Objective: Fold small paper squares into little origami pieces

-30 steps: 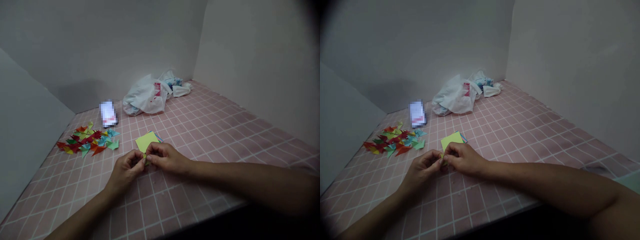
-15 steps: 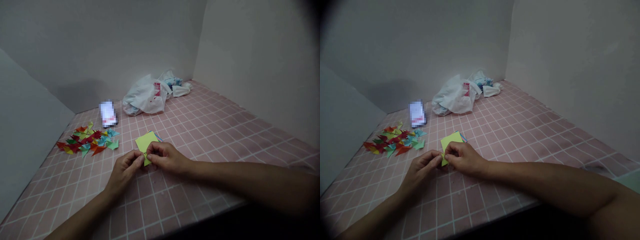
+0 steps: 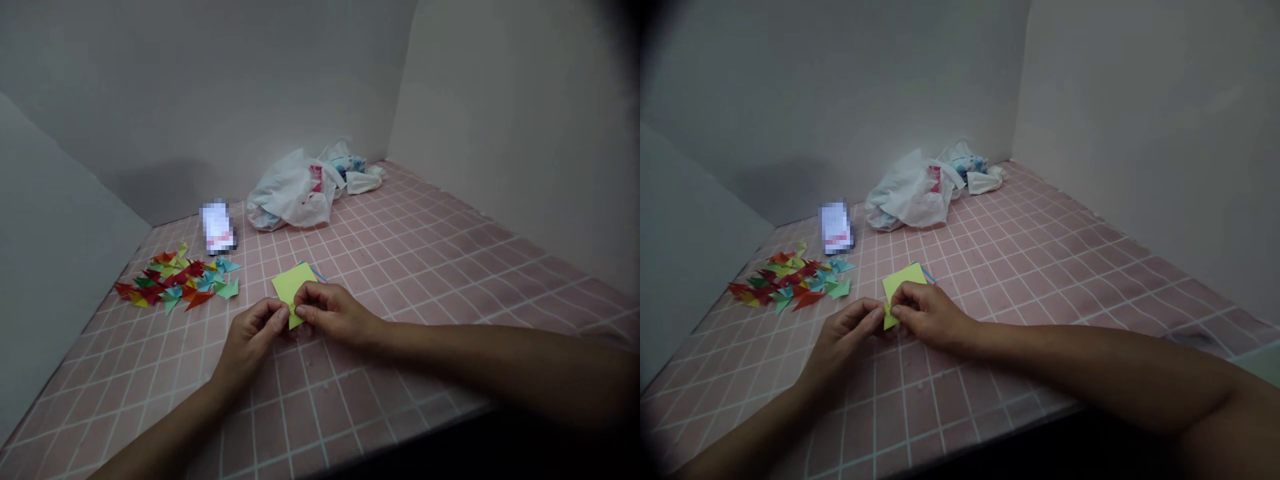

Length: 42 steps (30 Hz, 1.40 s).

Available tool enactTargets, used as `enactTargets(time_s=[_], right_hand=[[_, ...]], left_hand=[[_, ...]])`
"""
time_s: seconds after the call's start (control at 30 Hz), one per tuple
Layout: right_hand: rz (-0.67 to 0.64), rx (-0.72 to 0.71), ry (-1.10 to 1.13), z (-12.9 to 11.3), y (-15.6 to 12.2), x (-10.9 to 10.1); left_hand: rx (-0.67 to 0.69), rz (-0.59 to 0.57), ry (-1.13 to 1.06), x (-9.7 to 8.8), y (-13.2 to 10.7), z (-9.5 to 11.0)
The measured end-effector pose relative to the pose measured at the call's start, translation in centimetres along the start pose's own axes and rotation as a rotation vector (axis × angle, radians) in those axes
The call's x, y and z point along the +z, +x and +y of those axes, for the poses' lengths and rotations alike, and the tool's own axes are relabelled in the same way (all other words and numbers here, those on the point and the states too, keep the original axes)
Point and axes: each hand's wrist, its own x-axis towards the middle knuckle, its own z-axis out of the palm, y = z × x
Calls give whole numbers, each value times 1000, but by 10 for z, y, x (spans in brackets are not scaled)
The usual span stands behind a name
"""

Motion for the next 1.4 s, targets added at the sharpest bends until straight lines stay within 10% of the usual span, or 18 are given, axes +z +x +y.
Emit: enactTargets(time_s=[1.4], right_hand=[[1, 82, 65, 2, 2, 0]], left_hand=[[31, 33, 70, 2, 0, -7]])
